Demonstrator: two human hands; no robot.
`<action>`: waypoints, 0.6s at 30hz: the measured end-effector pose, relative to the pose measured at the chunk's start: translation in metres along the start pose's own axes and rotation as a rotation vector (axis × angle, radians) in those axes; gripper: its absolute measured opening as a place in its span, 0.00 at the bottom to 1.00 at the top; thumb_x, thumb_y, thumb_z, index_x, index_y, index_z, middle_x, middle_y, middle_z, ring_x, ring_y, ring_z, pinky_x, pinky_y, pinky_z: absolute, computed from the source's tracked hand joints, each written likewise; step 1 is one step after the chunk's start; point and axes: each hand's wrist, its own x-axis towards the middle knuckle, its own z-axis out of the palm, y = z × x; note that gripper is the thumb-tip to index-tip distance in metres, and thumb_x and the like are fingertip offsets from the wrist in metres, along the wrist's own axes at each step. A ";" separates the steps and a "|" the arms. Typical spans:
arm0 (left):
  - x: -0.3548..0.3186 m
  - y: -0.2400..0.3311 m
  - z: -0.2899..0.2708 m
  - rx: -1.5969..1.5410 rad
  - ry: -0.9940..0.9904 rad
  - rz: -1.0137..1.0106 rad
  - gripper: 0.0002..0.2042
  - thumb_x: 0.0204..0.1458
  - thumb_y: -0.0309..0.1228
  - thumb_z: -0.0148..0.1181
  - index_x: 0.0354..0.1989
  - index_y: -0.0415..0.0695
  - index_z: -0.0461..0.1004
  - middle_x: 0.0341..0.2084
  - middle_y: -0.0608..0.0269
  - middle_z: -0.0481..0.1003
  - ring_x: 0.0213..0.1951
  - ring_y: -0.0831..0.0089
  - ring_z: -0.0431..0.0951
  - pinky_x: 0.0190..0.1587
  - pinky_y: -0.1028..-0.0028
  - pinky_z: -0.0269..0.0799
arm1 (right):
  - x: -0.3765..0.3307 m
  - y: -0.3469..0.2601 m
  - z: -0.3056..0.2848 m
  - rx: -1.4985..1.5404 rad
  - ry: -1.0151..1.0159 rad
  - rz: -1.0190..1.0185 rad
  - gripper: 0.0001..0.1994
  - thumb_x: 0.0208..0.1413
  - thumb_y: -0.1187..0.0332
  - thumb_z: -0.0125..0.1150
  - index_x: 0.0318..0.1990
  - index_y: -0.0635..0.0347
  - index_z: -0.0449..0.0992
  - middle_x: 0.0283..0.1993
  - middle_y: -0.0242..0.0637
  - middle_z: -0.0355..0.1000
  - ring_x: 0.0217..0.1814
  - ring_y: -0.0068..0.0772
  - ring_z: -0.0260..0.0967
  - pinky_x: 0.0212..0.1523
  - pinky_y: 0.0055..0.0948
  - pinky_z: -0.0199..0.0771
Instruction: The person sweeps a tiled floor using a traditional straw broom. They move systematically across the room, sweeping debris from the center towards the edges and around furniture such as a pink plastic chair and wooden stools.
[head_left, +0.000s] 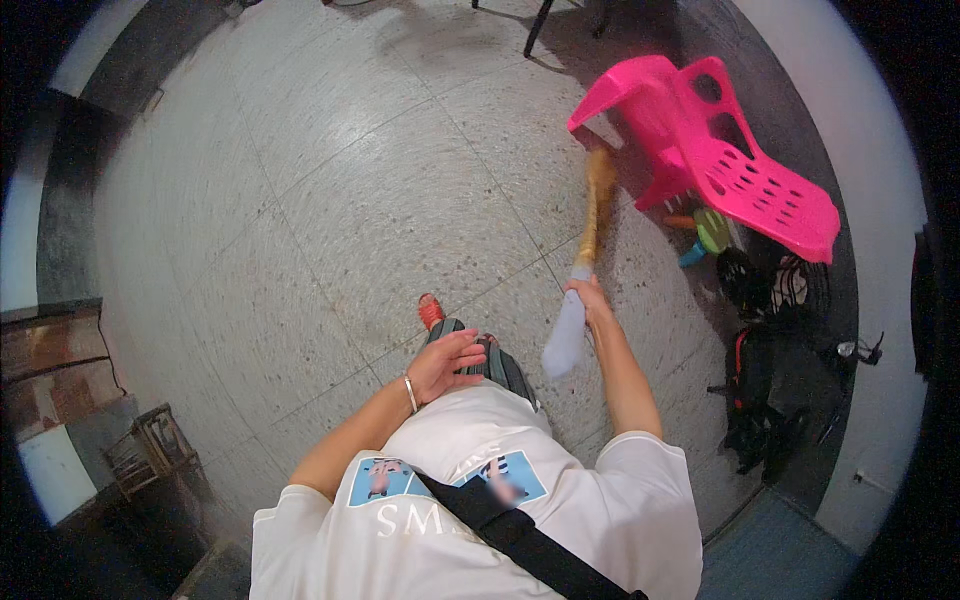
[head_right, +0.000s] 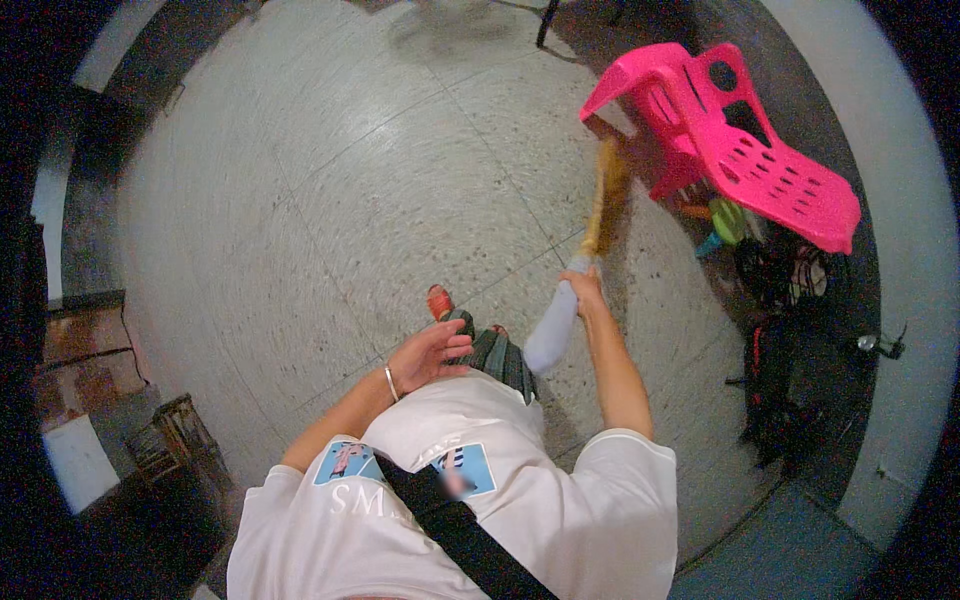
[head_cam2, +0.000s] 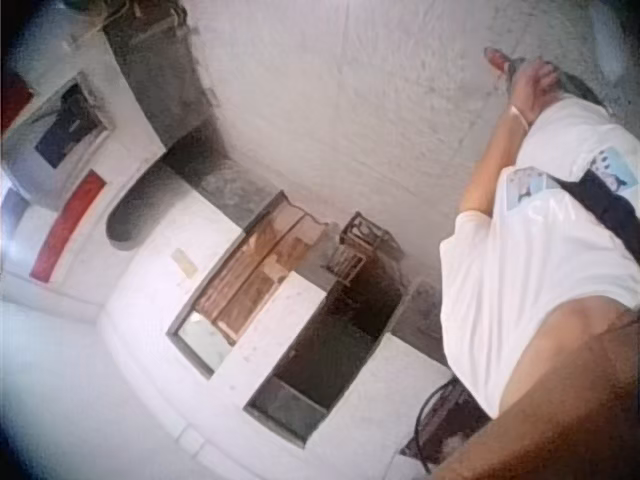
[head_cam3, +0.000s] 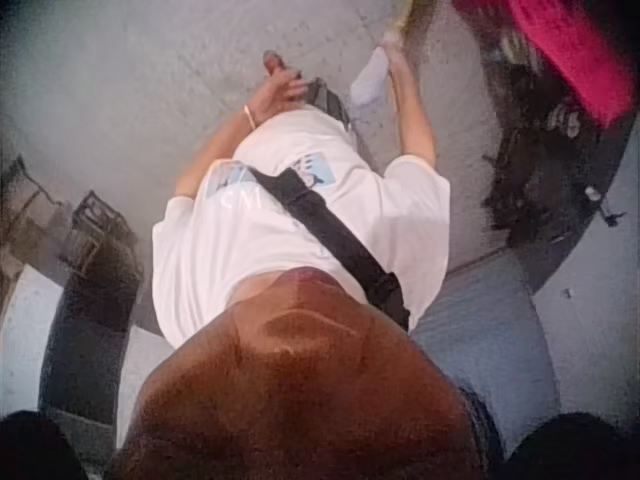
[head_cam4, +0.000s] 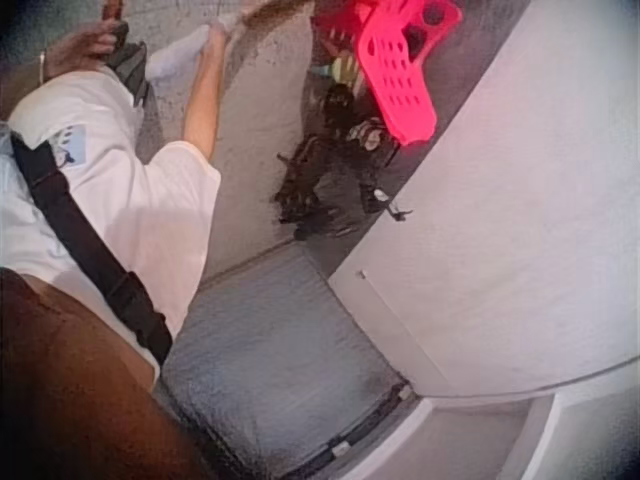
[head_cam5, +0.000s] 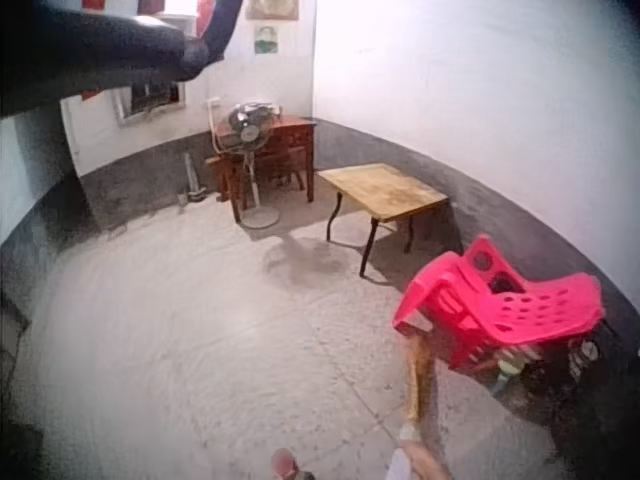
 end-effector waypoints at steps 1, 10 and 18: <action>0.000 0.006 -0.006 -0.012 0.012 -0.009 0.21 0.50 0.37 0.53 0.52 0.48 0.59 0.38 0.65 0.67 0.42 0.70 0.68 0.44 0.58 0.68 | 0.019 0.003 0.010 0.044 -0.036 0.036 0.28 0.35 0.78 0.58 0.50 0.65 0.59 0.37 0.43 0.66 0.28 0.38 0.67 0.22 0.37 0.69; -0.021 0.078 -0.061 -0.390 0.030 -0.026 0.24 0.48 0.42 0.54 0.52 0.47 0.59 0.41 0.53 0.68 0.43 0.55 0.69 0.42 0.54 0.70 | 0.015 0.049 0.250 0.073 -0.184 0.024 0.30 0.32 0.80 0.59 0.49 0.58 0.56 0.36 0.44 0.64 0.31 0.38 0.66 0.21 0.39 0.68; -0.041 0.110 -0.036 0.056 0.259 0.243 0.30 0.45 0.31 0.56 0.55 0.54 0.46 0.39 0.58 0.62 0.34 0.62 0.69 0.28 0.62 0.73 | -0.069 -0.035 0.363 -0.412 -0.639 -0.100 0.50 0.27 0.70 0.64 0.63 0.62 0.42 0.53 0.47 0.60 0.45 0.37 0.64 0.41 0.28 0.68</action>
